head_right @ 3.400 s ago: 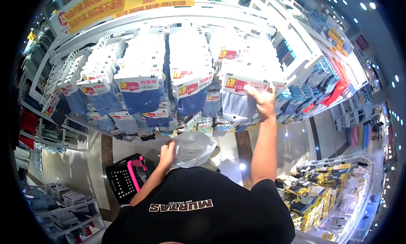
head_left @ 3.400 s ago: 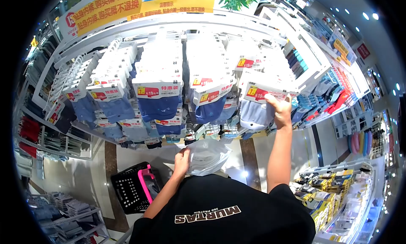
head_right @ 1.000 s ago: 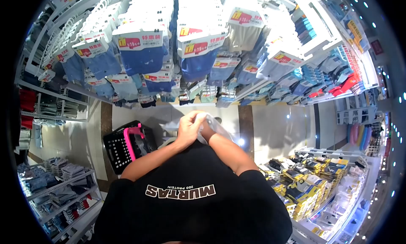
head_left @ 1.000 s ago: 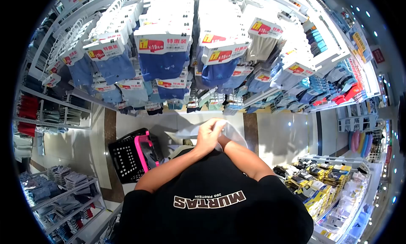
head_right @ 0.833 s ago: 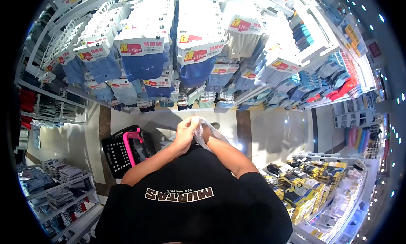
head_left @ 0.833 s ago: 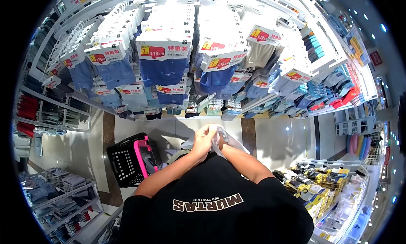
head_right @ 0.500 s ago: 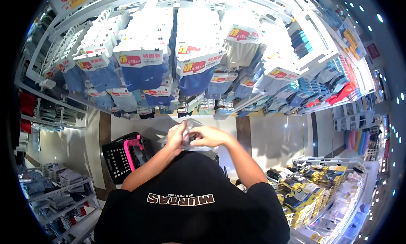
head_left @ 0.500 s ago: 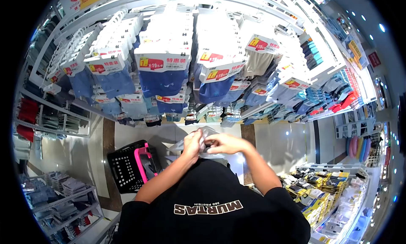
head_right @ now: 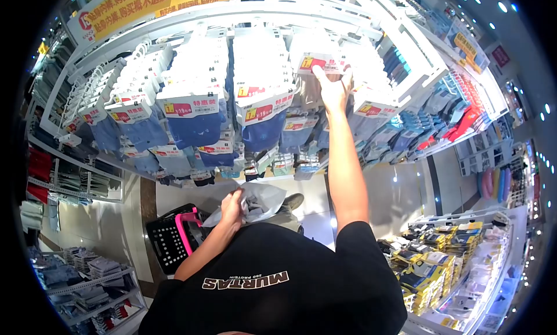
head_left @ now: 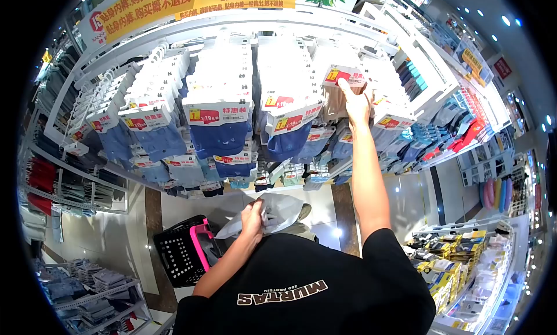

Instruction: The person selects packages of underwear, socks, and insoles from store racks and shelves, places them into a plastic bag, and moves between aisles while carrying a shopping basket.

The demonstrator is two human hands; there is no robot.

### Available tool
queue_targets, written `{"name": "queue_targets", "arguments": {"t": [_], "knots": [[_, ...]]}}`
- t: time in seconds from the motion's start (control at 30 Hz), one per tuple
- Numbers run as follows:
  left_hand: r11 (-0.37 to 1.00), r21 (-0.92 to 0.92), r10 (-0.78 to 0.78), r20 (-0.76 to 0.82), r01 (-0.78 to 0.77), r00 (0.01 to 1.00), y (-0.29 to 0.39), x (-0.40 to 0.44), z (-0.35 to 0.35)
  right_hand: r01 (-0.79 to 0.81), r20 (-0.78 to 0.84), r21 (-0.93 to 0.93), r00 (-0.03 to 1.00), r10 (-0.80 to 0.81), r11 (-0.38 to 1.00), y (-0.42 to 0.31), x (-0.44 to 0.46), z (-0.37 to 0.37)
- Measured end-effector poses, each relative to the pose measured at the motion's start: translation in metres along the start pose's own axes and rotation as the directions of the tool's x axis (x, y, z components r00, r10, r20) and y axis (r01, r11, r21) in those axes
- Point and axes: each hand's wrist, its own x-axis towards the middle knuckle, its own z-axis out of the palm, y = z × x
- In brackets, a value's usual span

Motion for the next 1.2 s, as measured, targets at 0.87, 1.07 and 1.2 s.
{"name": "queue_targets", "arguments": {"t": [0.87,1.07,1.2], "knots": [[1.0,-0.027,0.013,0.017,-0.013,1.0,-0.008,0.002,-0.012,-0.241,0.202,0.54,0.967,0.154,0.807,-0.018,-0.011,-0.003],[0.999,-0.047,-0.007,0.006,0.007,1.0,-0.012,0.003,-0.016,-0.295,0.299,0.424,0.938,0.175,0.856,-0.026,-0.005,-0.002],[0.998,-0.067,-0.012,-0.013,0.011,1.0,-0.014,0.002,-0.011,-0.248,0.31,0.384,0.942,0.129,0.89,-0.031,-0.008,-0.005]]}}
